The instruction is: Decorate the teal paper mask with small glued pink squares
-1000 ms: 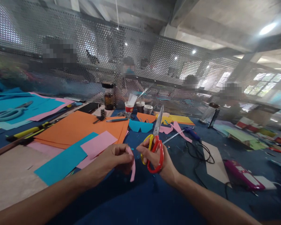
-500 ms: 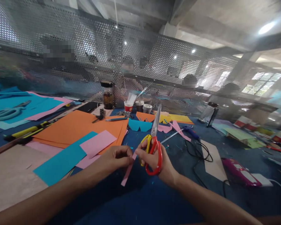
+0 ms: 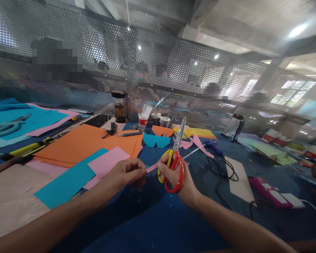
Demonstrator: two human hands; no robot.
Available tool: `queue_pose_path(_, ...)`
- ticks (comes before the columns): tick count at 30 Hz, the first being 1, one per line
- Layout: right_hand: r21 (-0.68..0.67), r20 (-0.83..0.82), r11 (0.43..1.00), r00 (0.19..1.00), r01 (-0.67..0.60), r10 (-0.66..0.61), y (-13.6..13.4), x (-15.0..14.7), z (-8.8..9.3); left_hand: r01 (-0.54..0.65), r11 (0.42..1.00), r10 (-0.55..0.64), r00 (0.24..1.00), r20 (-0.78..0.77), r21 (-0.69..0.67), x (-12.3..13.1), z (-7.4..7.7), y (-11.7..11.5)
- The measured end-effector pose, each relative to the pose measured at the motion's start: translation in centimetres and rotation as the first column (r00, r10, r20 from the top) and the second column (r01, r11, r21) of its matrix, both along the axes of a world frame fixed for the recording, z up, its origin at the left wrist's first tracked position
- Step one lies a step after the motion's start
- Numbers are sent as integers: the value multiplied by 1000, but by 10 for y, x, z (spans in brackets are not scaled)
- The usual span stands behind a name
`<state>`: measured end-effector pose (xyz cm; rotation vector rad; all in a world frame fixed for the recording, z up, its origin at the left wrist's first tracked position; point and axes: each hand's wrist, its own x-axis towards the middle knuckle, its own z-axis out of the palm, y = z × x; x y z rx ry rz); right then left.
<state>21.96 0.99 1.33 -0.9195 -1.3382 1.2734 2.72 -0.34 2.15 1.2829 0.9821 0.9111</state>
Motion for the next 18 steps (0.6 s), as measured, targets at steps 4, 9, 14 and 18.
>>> queue_pose_path(4,37,-12,999,999,35,-34,0,2,3,-4,1000,4,1000,-3,4,-4,-4,3)
queue_pose_path(9,57,-57,996,996,69,-66,3,6,4,-56,996,63,993,-103,72,-16,8,16)
queue_pose_path(14,98,-53,994,998,41,-36,5,10,4,-175,897,379,777,-502,406,-65,25,33)
queue_pose_path(18,98,-39,995,999,29,-25,5,10,3,-294,851,506,681,-530,435,-98,23,30)
